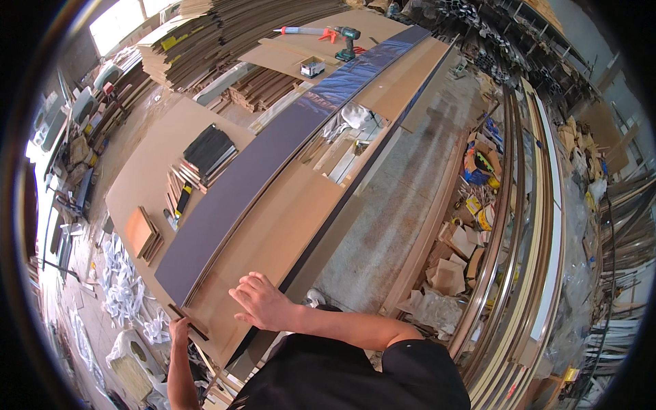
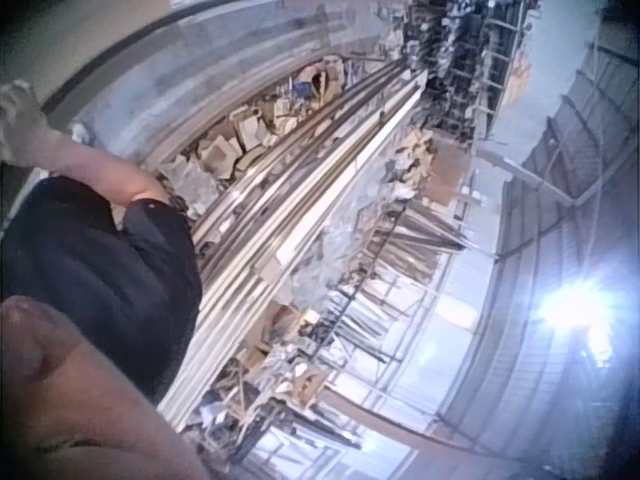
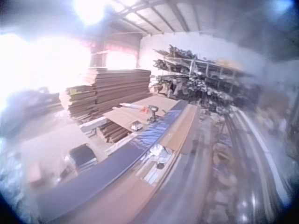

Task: The person handles wooden boards and dark strips in a workshop, aligning and fitting the strips to the edges of the boards. They use scissors to trim a strip and repeatedly test the fit by placing the strip against the board edge. The person moves between the workbench and the floor, picking up and setting down materials.

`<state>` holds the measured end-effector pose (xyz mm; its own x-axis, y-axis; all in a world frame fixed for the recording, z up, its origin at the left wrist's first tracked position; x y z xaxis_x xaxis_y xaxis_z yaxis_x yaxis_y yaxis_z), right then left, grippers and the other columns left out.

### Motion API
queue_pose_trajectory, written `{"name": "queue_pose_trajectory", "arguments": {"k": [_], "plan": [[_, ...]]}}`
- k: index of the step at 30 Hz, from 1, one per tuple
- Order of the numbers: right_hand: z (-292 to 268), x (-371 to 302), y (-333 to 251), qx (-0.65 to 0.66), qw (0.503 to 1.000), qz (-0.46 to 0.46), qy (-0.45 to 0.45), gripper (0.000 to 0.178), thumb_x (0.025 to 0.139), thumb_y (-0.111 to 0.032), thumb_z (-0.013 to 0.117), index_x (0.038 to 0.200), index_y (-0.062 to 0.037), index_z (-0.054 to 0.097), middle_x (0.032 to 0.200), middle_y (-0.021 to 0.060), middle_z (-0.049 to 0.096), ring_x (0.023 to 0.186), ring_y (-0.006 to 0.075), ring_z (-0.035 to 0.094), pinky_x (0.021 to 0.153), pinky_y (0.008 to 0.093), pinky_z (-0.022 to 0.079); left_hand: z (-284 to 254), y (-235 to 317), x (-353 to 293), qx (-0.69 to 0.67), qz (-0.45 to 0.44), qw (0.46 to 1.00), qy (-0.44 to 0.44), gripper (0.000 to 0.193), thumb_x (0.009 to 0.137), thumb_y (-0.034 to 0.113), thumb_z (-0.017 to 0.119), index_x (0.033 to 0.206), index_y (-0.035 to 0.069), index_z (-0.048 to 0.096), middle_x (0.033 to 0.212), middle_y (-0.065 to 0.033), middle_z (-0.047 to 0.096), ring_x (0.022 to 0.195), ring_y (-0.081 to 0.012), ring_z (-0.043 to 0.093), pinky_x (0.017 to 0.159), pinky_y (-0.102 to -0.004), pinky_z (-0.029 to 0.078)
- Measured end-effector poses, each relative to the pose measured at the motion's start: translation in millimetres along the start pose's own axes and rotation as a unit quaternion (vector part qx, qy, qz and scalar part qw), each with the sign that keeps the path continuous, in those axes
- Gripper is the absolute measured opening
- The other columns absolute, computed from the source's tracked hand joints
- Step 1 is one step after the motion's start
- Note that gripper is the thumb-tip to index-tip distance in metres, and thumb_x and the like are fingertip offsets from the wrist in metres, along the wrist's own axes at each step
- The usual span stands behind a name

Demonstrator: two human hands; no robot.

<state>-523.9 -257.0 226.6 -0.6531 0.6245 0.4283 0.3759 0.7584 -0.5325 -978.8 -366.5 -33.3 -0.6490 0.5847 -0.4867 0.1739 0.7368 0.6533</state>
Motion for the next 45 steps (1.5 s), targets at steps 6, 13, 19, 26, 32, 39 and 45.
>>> {"name": "queue_pose_trajectory", "arguments": {"k": [6, 13, 19, 26, 32, 39, 45], "plan": [[-57.9, -15.4, 17.0, 0.016, 0.995, 0.037, 0.088, 0.049, 0.092, -0.033, 0.073, 0.126, -0.0004, 0.061, 0.119, 0.013, 0.063, 0.121, 0.0314, 0.056, 0.109, 0.0506, 0.041, -79.2, -24.6, 5.1, -0.249, 0.012, 0.968, 0.02, 0.023, 0.09, 0.026, 0.071, 0.096, 0.004, 0.065, 0.081, -0.005, 0.064, 0.067, -0.0178, 0.062, 0.056, -0.0321, 0.057], [-146.9, -77.0, 103.8, 0.036, 0.961, 0.132, 0.241, 0.018, 0.092, -0.009, 0.07, 0.108, -0.002, 0.064, 0.103, 0.0115, 0.064, 0.103, 0.0298, 0.061, 0.1, 0.0468, 0.045, -55.3, 167.5, -46.7, -0.15, 0.187, 0.968, 0.068, 0.053, 0.104, 0.045, 0.056, 0.127, -0.003, 0.063, 0.105, -0.0152, 0.064, 0.092, -0.0266, 0.065, 0.081, -0.036, 0.056], [-251.6, -117.2, 192.8, 0.021, 0.957, 0.112, 0.268, 0.003, 0.089, -0.004, 0.067, 0.09, -0.0025, 0.065, 0.09, 0.009, 0.066, 0.089, 0.0274, 0.064, 0.098, 0.0446, 0.048, 171.4, 393.2, -138.8, -0.146, 0.316, 0.928, -0.131, 0.027, 0.108, 0.028, 0.059, 0.093, 0.005, 0.059, 0.075, -0.0012, 0.054, 0.067, -0.0137, 0.056, 0.067, -0.0311, 0.051], [-399.6, -185.4, 334.1, -0.004, 0.952, 0.159, 0.26, 0.017, 0.091, -0.008, 0.066, 0.076, -0.0033, 0.06, 0.073, 0.01, 0.058, 0.076, 0.0293, 0.061, 0.087, 0.0439, 0.048, 437.3, 563.4, -181.6, -0.051, 0.319, 0.906, -0.275, 0.021, 0.108, 0.021, 0.054, 0.095, 0.006, 0.061, 0.075, 0.0001, 0.061, 0.065, -0.0094, 0.057, 0.06, -0.0246, 0.046], [-495.2, -145.0, 459.1, -0.074, 0.963, 0.145, 0.215, 0.027, 0.097, -0.014, 0.069, 0.075, -0.0044, 0.056, 0.07, 0.01, 0.057, 0.07, 0.0314, 0.058, 0.082, 0.0427, 0.048, 563.1, 644.4, -179.0, -0.085, 0.31, 0.885, -0.336, 0.029, 0.11, 0.025, 0.053, 0.092, 0.004, 0.061, 0.075, -0.0008, 0.061, 0.063, -0.0102, 0.057, 0.059, -0.0248, 0.046], [-576.1, -33.5, 630.0, -0.063, 0.986, 0.116, 0.097, 0.018, 0.096, -0.014, 0.068, 0.084, -0.0039, 0.06, 0.074, 0.0128, 0.063, 0.073, 0.0344, 0.062, 0.075, 0.0434, 0.048, 662.9, 708.7, -139.1, -0.078, 0.275, 0.911, -0.297, 0.03, 0.107, 0.025, 0.058, 0.086, 0.004, 0.059, 0.066, -0.0017, 0.06, 0.056, -0.0103, 0.055, 0.054, -0.0271, 0.044], [-630.1, 85.8, 839.8, -0.039, 0.989, 0.142, 0.002, 0.02, 0.095, -0.018, 0.066, 0.083, -0.0029, 0.059, 0.076, 0.0179, 0.065, 0.075, 0.0398, 0.066, 0.067, 0.0479, 0.051, 679.5, 760.3, -141.3, -0.132, 0.178, 0.95, -0.222, 0.026, 0.107, 0.021, 0.059, 0.094, 0.0, 0.064, 0.067, -0.0023, 0.061, 0.056, -0.0105, 0.057, 0.052, -0.0276, 0.045]]}}
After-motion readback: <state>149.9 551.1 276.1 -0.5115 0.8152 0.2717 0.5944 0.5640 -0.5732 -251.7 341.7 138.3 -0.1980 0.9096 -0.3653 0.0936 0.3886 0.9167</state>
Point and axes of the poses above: each hand's wrist, its own x-axis towards the middle knuckle, its own z-axis out of the palm, y = z × x, the point moved 10 cm from there along x, towards the middle knuckle
